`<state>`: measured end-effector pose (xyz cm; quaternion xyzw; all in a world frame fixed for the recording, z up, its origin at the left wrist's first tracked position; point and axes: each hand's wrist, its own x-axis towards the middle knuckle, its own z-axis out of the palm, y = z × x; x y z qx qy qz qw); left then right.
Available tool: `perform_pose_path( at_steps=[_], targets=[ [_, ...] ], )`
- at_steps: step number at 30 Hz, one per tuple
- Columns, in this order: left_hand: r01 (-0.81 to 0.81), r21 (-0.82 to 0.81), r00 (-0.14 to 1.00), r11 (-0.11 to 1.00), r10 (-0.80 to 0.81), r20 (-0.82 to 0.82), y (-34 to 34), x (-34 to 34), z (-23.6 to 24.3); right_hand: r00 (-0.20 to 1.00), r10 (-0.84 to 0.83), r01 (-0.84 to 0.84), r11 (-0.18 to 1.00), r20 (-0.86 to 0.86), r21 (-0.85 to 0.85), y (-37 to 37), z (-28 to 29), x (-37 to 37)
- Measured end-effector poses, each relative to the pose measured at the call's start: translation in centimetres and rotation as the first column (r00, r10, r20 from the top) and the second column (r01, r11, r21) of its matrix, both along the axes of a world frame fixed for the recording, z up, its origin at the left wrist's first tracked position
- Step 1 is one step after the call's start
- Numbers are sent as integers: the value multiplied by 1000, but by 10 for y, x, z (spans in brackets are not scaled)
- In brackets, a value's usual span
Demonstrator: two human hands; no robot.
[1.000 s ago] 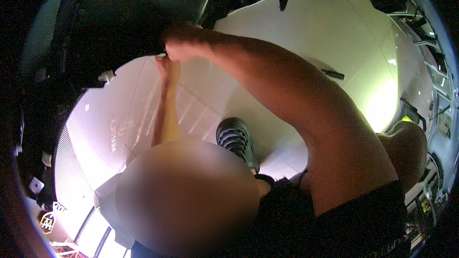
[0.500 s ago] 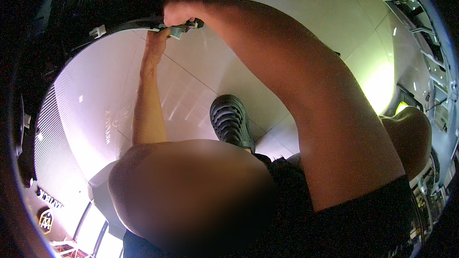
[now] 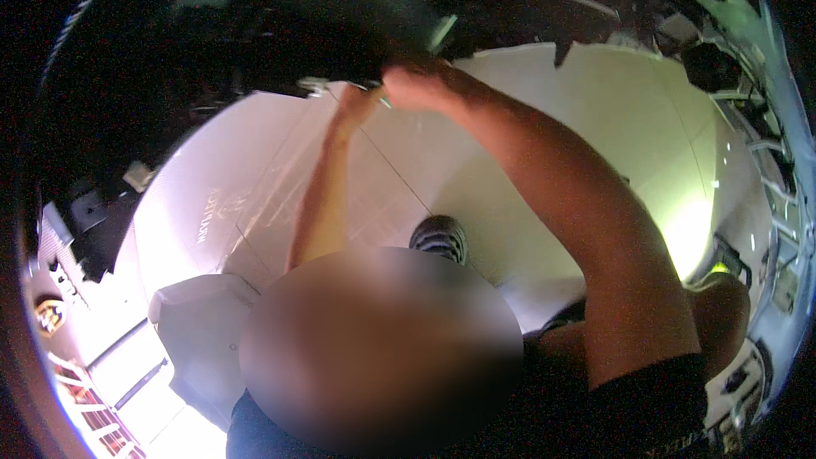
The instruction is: The person kneels in front of a car and removes the front bumper cover. They then use a pry tool to detach a black plastic grille insert from the bumper assembly, disconnecting clips and wires along the way.
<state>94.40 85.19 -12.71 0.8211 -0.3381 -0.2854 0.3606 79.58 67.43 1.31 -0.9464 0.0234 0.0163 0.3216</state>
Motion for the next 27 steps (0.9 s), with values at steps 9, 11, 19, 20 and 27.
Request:
perform_pose_path(
  at_steps=[9, 11, 19, 20, 27],
  targets=[
    [-429, -523, 899, 737, 291, -328, 32, -61, 217, 880, -179, 110, 978, 440, 178, 20, 173, -59],
    [-362, -716, 932, 597, 233, -277, 36, -67, 262, 786, -143, 47, 984, 601, 172, 45, 199, -49],
    [-420, -632, 904, 652, 365, -224, 38, -73, 336, 558, 117, 107, 971, 821, -212, 66, 244, -4],
    [-449, -672, 893, 589, 320, -316, 39, -74, 339, 574, 198, 96, 947, 795, -305, 62, 247, 3],
    [-456, -751, 888, 477, 305, -345, 44, -79, 355, 567, 426, 132, 798, 705, -588, 57, 267, 21]
  ],
)
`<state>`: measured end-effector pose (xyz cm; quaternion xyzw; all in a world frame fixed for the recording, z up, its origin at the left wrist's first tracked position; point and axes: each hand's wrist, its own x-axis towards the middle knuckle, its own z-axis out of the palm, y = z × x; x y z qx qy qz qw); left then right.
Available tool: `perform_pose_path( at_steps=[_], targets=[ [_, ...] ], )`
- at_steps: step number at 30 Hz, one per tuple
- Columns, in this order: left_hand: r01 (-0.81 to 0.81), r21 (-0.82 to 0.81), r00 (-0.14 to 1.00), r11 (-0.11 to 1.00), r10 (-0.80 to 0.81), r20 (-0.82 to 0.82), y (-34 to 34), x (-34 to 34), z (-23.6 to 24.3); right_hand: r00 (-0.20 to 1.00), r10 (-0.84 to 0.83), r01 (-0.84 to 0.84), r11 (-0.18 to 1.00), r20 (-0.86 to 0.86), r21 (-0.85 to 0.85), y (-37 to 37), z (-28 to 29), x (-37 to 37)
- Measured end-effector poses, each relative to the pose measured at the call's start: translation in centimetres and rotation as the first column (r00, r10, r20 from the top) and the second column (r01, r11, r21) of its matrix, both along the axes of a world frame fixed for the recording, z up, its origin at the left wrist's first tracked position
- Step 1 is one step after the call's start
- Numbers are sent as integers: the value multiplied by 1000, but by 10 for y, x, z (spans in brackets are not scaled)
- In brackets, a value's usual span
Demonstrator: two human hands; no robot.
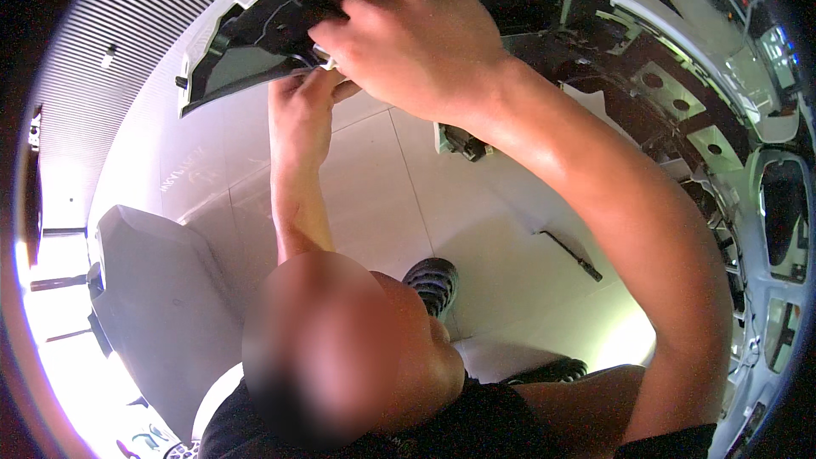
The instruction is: The person kneels in front of a car and removes the front bumper cover. They then use a pry tool to detach a black plastic grille insert from the bumper assembly, disconnecting clips and wires along the way.
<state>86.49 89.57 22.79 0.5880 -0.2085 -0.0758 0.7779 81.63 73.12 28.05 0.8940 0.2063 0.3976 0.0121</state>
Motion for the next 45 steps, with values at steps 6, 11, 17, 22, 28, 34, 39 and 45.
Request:
perform_pose_path(
  at_steps=[6, 11, 17, 22, 28, 34, 39, 45],
  targets=[
    [-117, 257, 960, 959, 43, 276, 8, 8, 1, 979, 197, -200, 978, -61, -60, 6, 10, 10],
    [-25, 262, 981, 965, -27, 191, 10, 19, -3, 925, 333, -326, 943, -184, 68, -3, 13, 18],
    [-121, 320, 847, 940, -70, 528, 18, 36, -13, 896, 343, -336, 939, -284, 72, -3, 20, 10],
    [-144, 345, 804, 928, -93, 587, 20, 54, -22, 943, 232, -206, 970, -238, 129, 6, 10, 3],
    [-369, 384, 562, 847, -126, 817, 19, 50, -30, 897, 371, -308, 915, -241, 262, -11, 10, -13],
    [-216, 91, 825, 972, 132, 550, 5, 35, -34, 904, 312, -231, 932, -293, 279, -2, 13, -17],
    [-339, -186, 845, 922, 386, 372, -25, 16, -44, 910, 291, -204, 935, -295, 291, 0, 6, -25],
    [-508, 337, 721, 793, 178, 669, -16, 41, -58, 972, 163, -40, 828, -172, 559, -4, -24, -31]
  ],
)
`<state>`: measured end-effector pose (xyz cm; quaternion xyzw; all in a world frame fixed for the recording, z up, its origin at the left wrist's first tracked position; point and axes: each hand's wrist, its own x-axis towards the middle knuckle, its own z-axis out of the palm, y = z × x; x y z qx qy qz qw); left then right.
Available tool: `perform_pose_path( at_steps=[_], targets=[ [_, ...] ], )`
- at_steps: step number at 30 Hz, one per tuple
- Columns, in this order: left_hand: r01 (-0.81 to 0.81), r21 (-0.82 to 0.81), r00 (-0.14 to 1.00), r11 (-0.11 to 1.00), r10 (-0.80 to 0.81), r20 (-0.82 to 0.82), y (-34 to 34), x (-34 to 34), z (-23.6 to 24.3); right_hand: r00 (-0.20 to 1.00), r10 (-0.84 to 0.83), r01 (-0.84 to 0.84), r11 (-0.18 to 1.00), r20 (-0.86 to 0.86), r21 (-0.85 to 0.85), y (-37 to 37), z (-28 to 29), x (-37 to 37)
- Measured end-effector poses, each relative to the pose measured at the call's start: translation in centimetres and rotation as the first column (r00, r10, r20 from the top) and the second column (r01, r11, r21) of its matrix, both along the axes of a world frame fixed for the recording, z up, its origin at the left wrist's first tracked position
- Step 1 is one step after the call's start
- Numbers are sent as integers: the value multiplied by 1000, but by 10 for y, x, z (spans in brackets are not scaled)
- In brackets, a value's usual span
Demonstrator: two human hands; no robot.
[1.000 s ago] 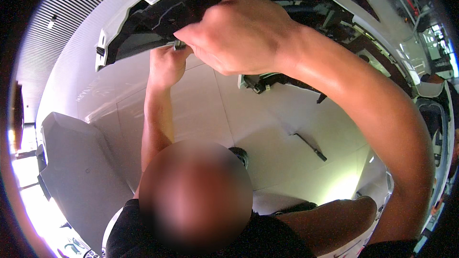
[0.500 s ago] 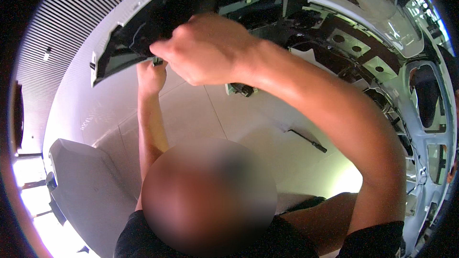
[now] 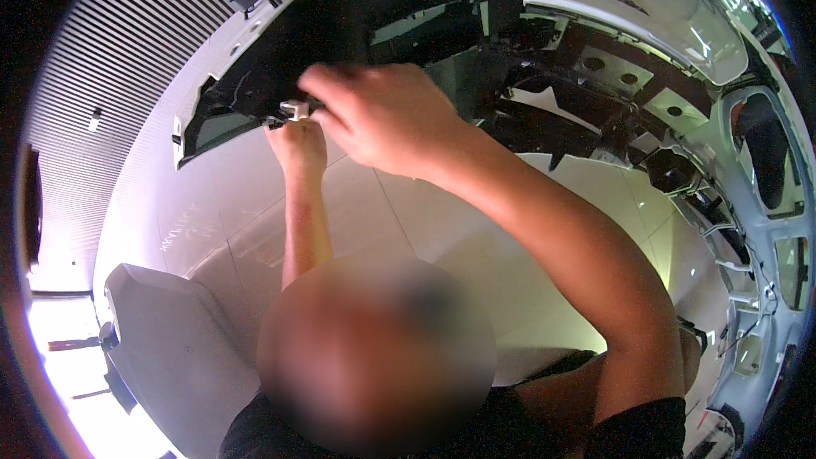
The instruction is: The person kneels in front of a car and removes the front bumper cover. They then use a pry tool to detach a black plastic grille insert from the bumper assembly, disconnecting clips and wires along the way.
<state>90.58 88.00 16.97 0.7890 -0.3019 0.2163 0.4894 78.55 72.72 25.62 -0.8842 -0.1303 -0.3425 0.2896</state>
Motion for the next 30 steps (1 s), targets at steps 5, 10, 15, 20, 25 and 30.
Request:
perform_pose_path(
  at_steps=[5, 10, 15, 20, 25, 30],
  targets=[
    [153, -599, 864, 786, -401, -306, -5, 8, -12, 942, -300, 306, 952, -152, 17, -27, -28, -16],
    [252, -833, 647, 492, -726, -233, -6, 9, 0, 934, -346, 324, 925, -90, -199, -21, -30, -14],
    [289, -589, 819, 755, -514, -257, 4, 12, -4, 971, -239, 229, 916, 11, -330, -12, 4, 5],
    [335, -522, 884, 784, -454, -115, 8, 18, -12, 956, -55, 174, 896, 287, -408, -15, 20, 28],
    [-348, 282, 817, 894, 142, 559, 12, 31, -3, 960, 162, -27, 867, 230, -498, -28, 13, 41],
    [-213, 190, 838, 958, 79, 540, 2, 43, -3, 964, 69, 52, 897, 256, -439, -21, 4, 44]
  ],
)
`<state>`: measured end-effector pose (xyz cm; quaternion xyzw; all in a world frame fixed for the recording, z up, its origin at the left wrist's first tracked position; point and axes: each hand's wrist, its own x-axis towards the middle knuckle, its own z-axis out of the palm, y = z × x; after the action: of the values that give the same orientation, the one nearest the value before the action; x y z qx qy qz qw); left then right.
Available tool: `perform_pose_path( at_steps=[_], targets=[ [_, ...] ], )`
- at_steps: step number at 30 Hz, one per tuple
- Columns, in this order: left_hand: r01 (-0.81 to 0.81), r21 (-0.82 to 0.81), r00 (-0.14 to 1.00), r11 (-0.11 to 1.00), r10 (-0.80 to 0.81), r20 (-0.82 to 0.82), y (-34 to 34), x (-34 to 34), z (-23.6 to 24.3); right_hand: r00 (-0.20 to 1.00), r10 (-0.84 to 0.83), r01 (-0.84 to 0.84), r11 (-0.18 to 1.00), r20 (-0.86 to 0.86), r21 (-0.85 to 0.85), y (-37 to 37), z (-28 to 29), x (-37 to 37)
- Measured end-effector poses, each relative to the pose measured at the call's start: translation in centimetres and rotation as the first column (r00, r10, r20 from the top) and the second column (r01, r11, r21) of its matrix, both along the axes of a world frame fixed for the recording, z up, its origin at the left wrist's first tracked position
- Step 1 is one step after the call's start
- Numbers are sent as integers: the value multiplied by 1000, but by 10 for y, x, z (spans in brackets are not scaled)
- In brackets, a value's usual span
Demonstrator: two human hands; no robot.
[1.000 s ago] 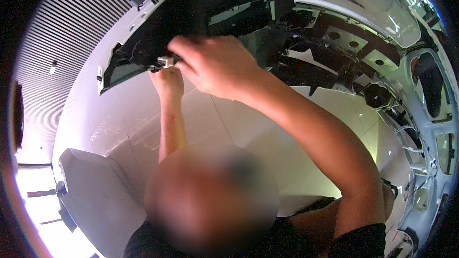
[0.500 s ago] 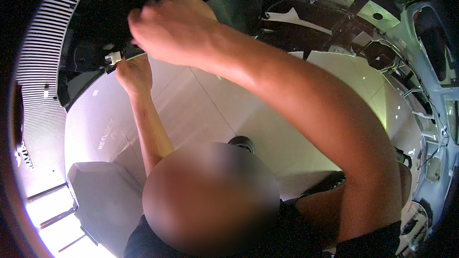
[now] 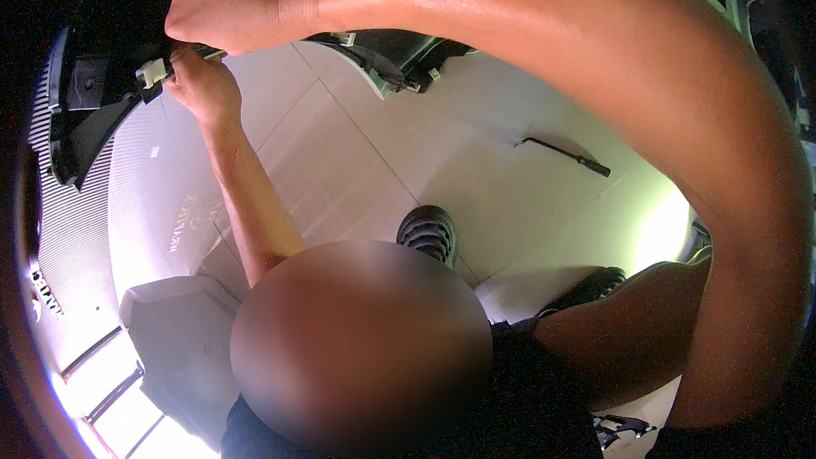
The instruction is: The person kneels in front of a car and removes the front bumper cover. They then use a pry tool to detach a black plastic grille insert from the bumper assembly, disconnecting clips and wires along the way.
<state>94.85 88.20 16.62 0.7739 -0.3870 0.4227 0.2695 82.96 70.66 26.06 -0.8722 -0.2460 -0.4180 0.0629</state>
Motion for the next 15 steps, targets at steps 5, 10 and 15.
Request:
perform_pose_path(
  at_steps=[5, 10, 15],
  targets=[
    [77, -168, 920, 983, -135, -368, -5, 0, 3, 1000, 22, -22, 1000, 3, 18, 1, 0, 5],
    [169, -298, 880, 940, -280, -384, -10, -7, 8, 959, -239, 236, 971, -152, -40, -2, -8, -11],
    [179, -638, 720, 749, -542, -434, -14, -10, -1, 883, -324, 452, 782, -338, 430, 6, -98, -80]
  ],
)
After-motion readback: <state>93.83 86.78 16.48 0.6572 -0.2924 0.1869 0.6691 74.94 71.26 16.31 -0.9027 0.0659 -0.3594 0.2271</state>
